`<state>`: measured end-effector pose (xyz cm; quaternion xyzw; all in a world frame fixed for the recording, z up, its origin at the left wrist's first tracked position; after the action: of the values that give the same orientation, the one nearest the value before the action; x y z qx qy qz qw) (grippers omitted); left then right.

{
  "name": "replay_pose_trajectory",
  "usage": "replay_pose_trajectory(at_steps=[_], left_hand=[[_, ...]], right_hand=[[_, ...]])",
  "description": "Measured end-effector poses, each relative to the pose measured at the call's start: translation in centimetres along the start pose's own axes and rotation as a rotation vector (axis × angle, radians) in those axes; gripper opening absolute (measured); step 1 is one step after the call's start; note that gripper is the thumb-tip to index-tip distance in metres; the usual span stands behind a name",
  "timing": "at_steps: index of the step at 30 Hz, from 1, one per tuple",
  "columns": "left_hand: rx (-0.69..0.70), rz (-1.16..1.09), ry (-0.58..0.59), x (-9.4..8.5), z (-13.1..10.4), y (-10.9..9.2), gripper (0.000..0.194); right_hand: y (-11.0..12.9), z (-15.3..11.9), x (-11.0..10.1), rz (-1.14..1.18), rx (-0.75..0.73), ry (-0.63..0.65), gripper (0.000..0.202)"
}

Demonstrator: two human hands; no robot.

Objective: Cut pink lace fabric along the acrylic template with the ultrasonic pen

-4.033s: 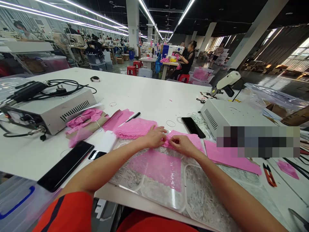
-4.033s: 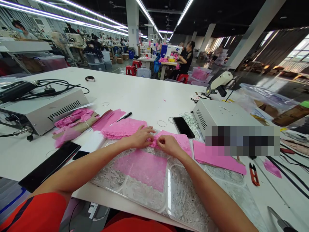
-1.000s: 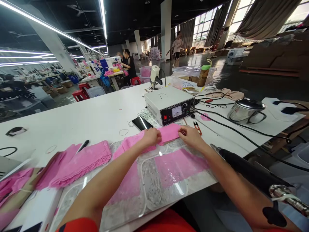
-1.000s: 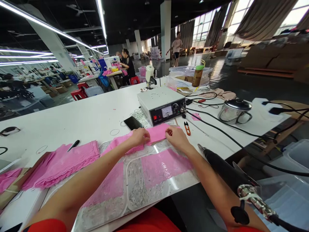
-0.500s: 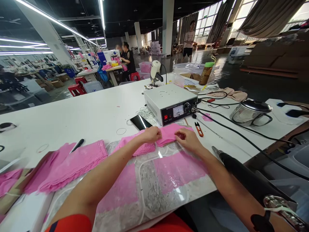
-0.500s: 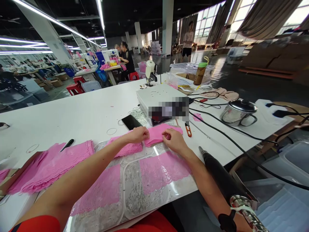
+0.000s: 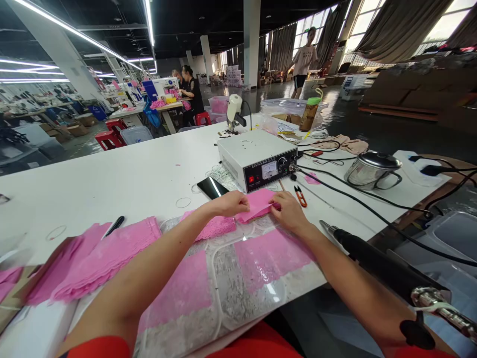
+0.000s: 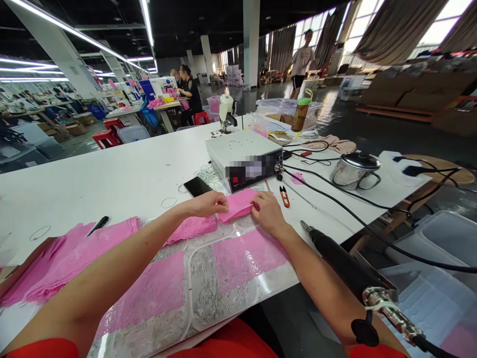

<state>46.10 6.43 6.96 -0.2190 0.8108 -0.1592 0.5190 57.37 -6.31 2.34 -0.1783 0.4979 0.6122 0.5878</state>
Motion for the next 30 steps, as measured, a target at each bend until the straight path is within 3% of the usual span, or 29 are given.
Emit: replay_pose_trajectory(at_steps=[5, 10, 14, 22, 30], left_hand=[[0.07, -0.048, 0.079, 2.6, -2.5, -1.1, 0.015], [0.097, -0.08, 0.222, 7.2, -4.7, -2.5, 0.013], [0.099, -0.051, 0.247, 9.4, -5.2, -3.5, 0.013], [0.071, 0.054, 0.142, 10.7, -5.1, -4.3, 0.013], [0.117, 0.066, -0.064, 11.4, -6.4, -4.2, 0.01]], right_hand=[[1.2, -3.6, -2.4, -0.055, -0.069, 0.057, 0.014], [4.6, -9.3, -4.3, -0.183, -0.316, 0.1, 0.016], [5.7, -12.2, -4.8, -0.225, -0.42, 0.096, 0.016], [4.6, -13.4, -5.0, -0.26, -0.398, 0.087, 0.017], [4.0, -13.8, -4.6, -0.258, -0.347, 0.08, 0.019]])
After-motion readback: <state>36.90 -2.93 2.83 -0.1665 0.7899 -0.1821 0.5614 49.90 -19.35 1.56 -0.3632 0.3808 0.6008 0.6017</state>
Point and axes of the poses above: each hand's wrist, its own z-axis towards the middle knuckle, its own x-axis out of the palm, y = z × x, the point moved 6 cm from there along z, towards the middle knuckle, and after that the axes turned 8 degrees about y, right-handed, at the moved point
